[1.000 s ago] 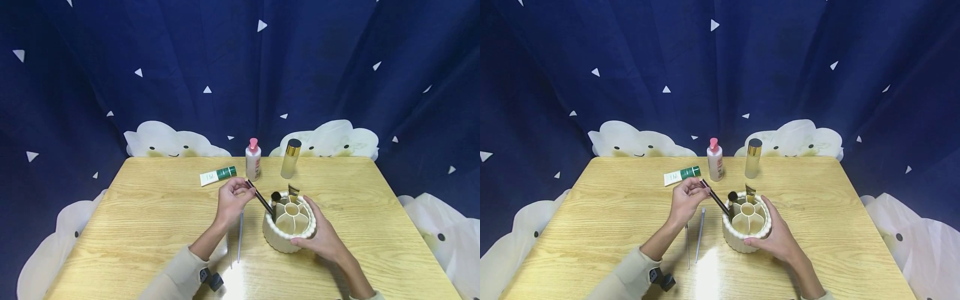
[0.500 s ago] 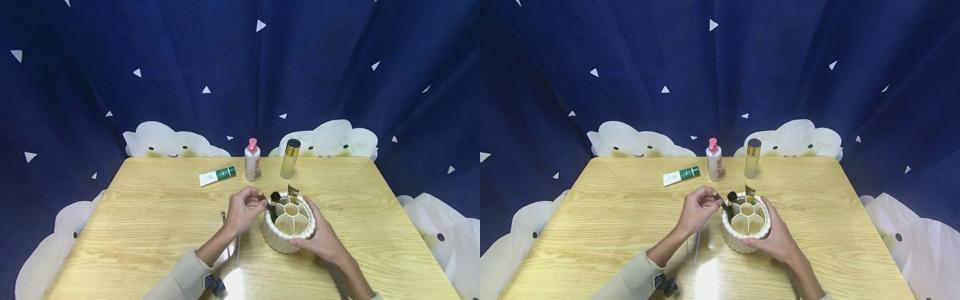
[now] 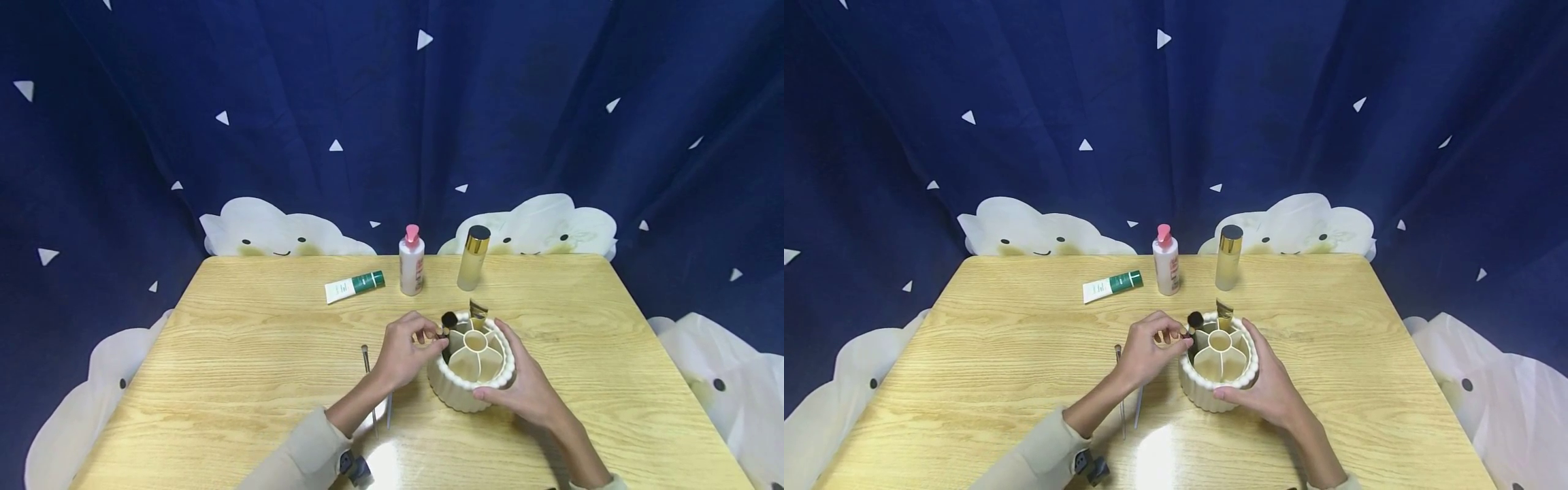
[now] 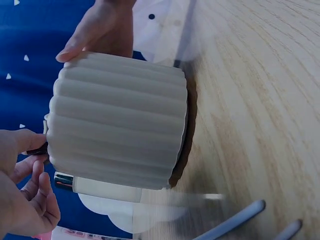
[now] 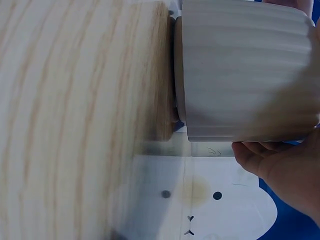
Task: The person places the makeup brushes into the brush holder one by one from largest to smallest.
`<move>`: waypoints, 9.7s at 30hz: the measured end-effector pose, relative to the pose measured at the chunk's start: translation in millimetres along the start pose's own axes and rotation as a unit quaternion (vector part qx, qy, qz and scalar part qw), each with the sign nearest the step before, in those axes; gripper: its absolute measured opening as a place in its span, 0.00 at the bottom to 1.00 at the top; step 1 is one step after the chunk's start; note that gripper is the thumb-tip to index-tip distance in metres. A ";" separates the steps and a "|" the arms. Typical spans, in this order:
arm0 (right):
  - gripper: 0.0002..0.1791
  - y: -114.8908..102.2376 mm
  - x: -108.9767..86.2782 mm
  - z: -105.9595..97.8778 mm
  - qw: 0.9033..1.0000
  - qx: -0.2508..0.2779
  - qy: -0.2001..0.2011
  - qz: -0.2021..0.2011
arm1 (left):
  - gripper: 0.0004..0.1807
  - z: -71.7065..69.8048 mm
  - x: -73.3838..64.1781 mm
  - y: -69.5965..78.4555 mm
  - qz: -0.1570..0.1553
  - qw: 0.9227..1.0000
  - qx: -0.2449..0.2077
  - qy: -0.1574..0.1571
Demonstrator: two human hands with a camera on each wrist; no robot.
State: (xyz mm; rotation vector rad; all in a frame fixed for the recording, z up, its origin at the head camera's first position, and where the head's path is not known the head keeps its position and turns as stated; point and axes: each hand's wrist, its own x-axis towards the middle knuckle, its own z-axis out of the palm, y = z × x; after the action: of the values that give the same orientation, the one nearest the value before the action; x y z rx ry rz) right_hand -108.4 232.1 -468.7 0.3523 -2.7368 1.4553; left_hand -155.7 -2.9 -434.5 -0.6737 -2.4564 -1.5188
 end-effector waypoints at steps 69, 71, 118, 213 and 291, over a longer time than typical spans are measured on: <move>0.65 5.4 1.4 -14.3 0.999 0.031 -0.041 -0.004 | 0.19 -50.5 -32.7 -83.6 -0.228 0.955 0.182 -0.051; 0.64 6.7 0.7 -13.6 0.999 0.036 -0.040 -0.004 | 0.17 -50.2 -32.7 -83.3 -0.228 0.955 0.185 -0.050; 0.63 12.5 -0.4 -9.4 0.998 0.054 -0.030 -0.001 | 0.10 -57.1 20.6 28.4 -0.189 0.944 -0.271 -0.011; 0.64 8.5 -2.5 -9.3 0.999 0.028 -0.032 0.006 | 0.08 -12.8 -18.1 -73.0 -0.224 0.964 0.131 -0.051; 0.63 13.3 -1.6 -8.5 0.999 0.046 -0.025 -0.001 | 0.08 -11.2 -7.3 14.4 -0.048 0.982 -0.180 0.044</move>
State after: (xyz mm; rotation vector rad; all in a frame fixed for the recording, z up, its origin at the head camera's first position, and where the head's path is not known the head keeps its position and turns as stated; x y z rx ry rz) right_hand -110.3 246.6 -474.9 0.4005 -2.7123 1.5977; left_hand -143.6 -9.4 -420.6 -0.5349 -2.1987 -2.0106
